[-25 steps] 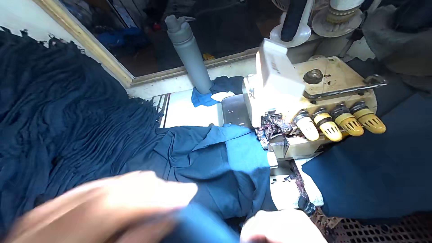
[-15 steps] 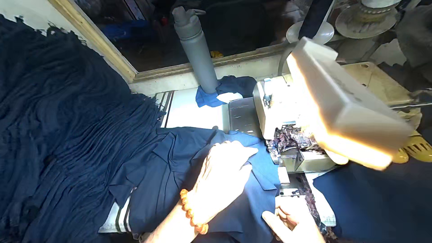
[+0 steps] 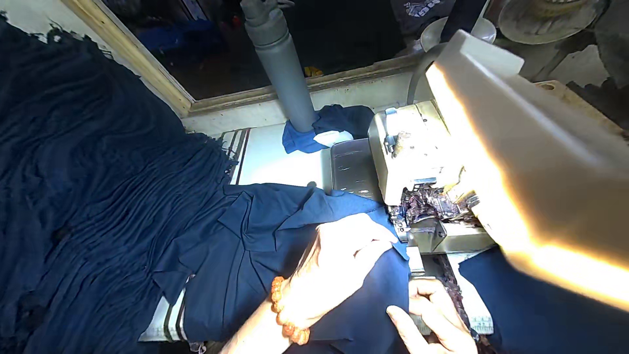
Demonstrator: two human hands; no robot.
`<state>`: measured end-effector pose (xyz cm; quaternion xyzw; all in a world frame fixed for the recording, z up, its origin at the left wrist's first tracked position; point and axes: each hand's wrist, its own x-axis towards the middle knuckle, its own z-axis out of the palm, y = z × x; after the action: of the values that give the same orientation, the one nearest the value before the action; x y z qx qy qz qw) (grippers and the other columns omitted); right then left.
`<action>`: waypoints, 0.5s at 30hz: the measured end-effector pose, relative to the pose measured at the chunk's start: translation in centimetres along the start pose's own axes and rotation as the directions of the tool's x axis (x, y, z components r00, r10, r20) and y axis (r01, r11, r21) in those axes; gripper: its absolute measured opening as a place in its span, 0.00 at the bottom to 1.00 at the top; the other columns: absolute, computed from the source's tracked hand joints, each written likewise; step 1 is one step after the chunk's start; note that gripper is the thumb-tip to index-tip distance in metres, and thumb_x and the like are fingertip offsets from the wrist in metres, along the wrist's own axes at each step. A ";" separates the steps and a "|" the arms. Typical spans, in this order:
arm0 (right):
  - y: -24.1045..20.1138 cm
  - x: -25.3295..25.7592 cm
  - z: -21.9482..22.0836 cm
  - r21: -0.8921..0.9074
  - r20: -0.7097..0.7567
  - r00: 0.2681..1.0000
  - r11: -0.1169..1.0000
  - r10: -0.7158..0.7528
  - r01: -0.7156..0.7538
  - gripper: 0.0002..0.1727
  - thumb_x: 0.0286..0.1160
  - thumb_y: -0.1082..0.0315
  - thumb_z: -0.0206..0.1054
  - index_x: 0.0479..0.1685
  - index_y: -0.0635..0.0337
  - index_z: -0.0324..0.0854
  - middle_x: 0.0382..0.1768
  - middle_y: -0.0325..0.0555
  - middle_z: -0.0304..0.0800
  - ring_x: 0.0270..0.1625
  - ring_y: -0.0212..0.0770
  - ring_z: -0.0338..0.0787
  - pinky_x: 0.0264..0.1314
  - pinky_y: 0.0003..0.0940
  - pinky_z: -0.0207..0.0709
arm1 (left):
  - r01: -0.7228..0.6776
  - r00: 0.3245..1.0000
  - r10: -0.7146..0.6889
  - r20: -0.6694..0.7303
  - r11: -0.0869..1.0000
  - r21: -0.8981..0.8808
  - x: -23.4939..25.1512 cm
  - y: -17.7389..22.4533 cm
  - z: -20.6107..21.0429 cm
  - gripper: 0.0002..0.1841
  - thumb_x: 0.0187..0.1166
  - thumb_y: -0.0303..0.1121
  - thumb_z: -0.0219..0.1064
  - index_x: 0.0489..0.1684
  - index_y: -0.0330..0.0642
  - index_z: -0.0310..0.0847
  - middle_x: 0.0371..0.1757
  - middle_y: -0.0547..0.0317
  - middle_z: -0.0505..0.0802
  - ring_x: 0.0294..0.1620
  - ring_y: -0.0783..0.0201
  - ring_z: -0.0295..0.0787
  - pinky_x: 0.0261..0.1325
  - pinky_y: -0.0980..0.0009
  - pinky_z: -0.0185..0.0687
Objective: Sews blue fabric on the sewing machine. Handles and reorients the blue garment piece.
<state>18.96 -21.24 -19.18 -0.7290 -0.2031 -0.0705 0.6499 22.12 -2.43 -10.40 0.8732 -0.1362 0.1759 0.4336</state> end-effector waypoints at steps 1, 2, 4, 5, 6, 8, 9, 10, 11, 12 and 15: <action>0.0 0.1 0.1 0.024 -0.017 1.000 1.000 0.016 -0.016 0.09 0.68 0.67 0.77 0.25 0.59 0.84 0.45 0.40 0.83 0.55 0.22 0.80 0.61 0.12 0.74 | 0.003 1.000 -0.004 0.014 1.000 0.024 0.4 -0.2 -0.1 0.06 0.76 0.28 0.69 0.35 0.41 0.93 0.33 0.67 0.92 0.37 0.82 0.87 0.43 0.89 0.81; 0.0 0.2 0.1 0.043 -0.024 0.999 0.999 0.032 -0.031 0.09 0.67 0.68 0.77 0.25 0.60 0.85 0.46 0.40 0.83 0.55 0.21 0.81 0.60 0.12 0.76 | 0.009 1.000 -0.010 0.029 0.999 0.052 0.7 -0.4 -0.1 0.05 0.76 0.30 0.70 0.34 0.43 0.93 0.34 0.69 0.92 0.37 0.82 0.87 0.42 0.88 0.82; 0.0 0.2 -0.1 0.065 -0.010 0.998 0.996 0.066 -0.066 0.08 0.67 0.71 0.77 0.25 0.62 0.85 0.42 0.41 0.86 0.51 0.21 0.84 0.56 0.12 0.79 | 0.018 0.999 -0.023 0.049 0.995 0.103 1.1 -1.1 0.2 0.06 0.76 0.32 0.70 0.33 0.46 0.93 0.33 0.71 0.92 0.36 0.82 0.87 0.40 0.86 0.82; 0.0 0.2 -0.2 0.073 0.005 0.997 0.994 0.083 -0.083 0.08 0.67 0.72 0.76 0.24 0.63 0.86 0.38 0.41 0.89 0.48 0.22 0.86 0.53 0.14 0.80 | 0.023 0.998 -0.031 0.057 0.991 0.130 1.2 -1.3 0.3 0.06 0.76 0.33 0.70 0.32 0.47 0.93 0.32 0.71 0.91 0.35 0.82 0.87 0.39 0.85 0.81; -0.1 0.2 -0.3 0.093 0.030 0.995 0.991 0.095 -0.097 0.07 0.67 0.74 0.75 0.24 0.65 0.86 0.35 0.41 0.91 0.46 0.22 0.88 0.51 0.15 0.81 | 0.021 0.998 -0.031 0.062 0.988 0.154 1.3 -1.4 0.5 0.06 0.76 0.33 0.70 0.31 0.47 0.93 0.31 0.72 0.91 0.34 0.82 0.86 0.37 0.85 0.80; -0.2 -0.1 -0.4 0.172 0.083 0.988 0.975 0.128 -0.141 0.05 0.68 0.77 0.73 0.26 0.66 0.86 0.33 0.39 0.93 0.44 0.21 0.90 0.50 0.17 0.84 | 0.022 0.996 -0.039 0.086 0.983 0.185 1.3 -1.3 0.4 0.08 0.77 0.34 0.68 0.32 0.48 0.93 0.30 0.72 0.90 0.33 0.82 0.85 0.36 0.84 0.79; -0.3 -0.3 -0.4 0.203 0.107 0.984 0.965 0.145 -0.164 0.05 0.68 0.77 0.72 0.26 0.66 0.86 0.32 0.39 0.93 0.43 0.21 0.90 0.50 0.18 0.85 | 0.031 0.994 -0.052 0.097 0.979 0.202 1.3 -1.1 0.4 0.09 0.78 0.35 0.67 0.31 0.49 0.93 0.30 0.73 0.90 0.32 0.82 0.85 0.35 0.84 0.79; -0.3 -0.5 -0.4 0.222 0.129 0.979 0.957 0.159 -0.185 0.06 0.68 0.77 0.72 0.25 0.66 0.85 0.31 0.39 0.93 0.41 0.21 0.90 0.48 0.18 0.84 | 0.048 0.991 -0.075 0.115 0.975 0.219 1.2 -0.9 0.3 0.10 0.79 0.37 0.66 0.31 0.50 0.92 0.29 0.73 0.89 0.31 0.82 0.84 0.34 0.83 0.78; -0.4 -0.7 -0.4 0.237 0.149 0.974 0.950 0.170 -0.202 0.07 0.68 0.77 0.71 0.24 0.67 0.84 0.29 0.40 0.92 0.39 0.21 0.89 0.46 0.18 0.83 | 0.062 0.986 -0.097 0.136 0.970 0.236 1.1 -0.7 0.3 0.11 0.81 0.38 0.65 0.30 0.50 0.92 0.28 0.73 0.88 0.31 0.81 0.84 0.33 0.81 0.77; -0.4 -0.9 -0.4 0.248 0.163 0.970 0.944 0.182 -0.219 0.08 0.69 0.77 0.71 0.22 0.68 0.83 0.27 0.40 0.91 0.36 0.20 0.88 0.43 0.17 0.81 | 0.065 0.984 -0.103 0.144 0.967 0.246 1.0 -0.5 0.3 0.11 0.81 0.38 0.65 0.30 0.50 0.92 0.28 0.73 0.88 0.31 0.80 0.84 0.32 0.79 0.77; -0.8 -1.1 -0.5 0.290 0.155 0.955 0.913 0.253 -0.289 0.10 0.69 0.77 0.69 0.21 0.61 0.82 0.21 0.31 0.87 0.29 0.16 0.83 0.34 0.15 0.76 | 0.060 0.992 -0.091 0.090 0.953 0.298 0.9 -0.2 1.1 0.09 0.77 0.37 0.68 0.28 0.51 0.91 0.26 0.71 0.88 0.29 0.78 0.85 0.29 0.78 0.77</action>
<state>17.75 -21.91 -18.83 -0.6421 -0.1453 0.0947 0.7467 23.21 -3.31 -10.77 0.9405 -0.0972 0.1324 0.2973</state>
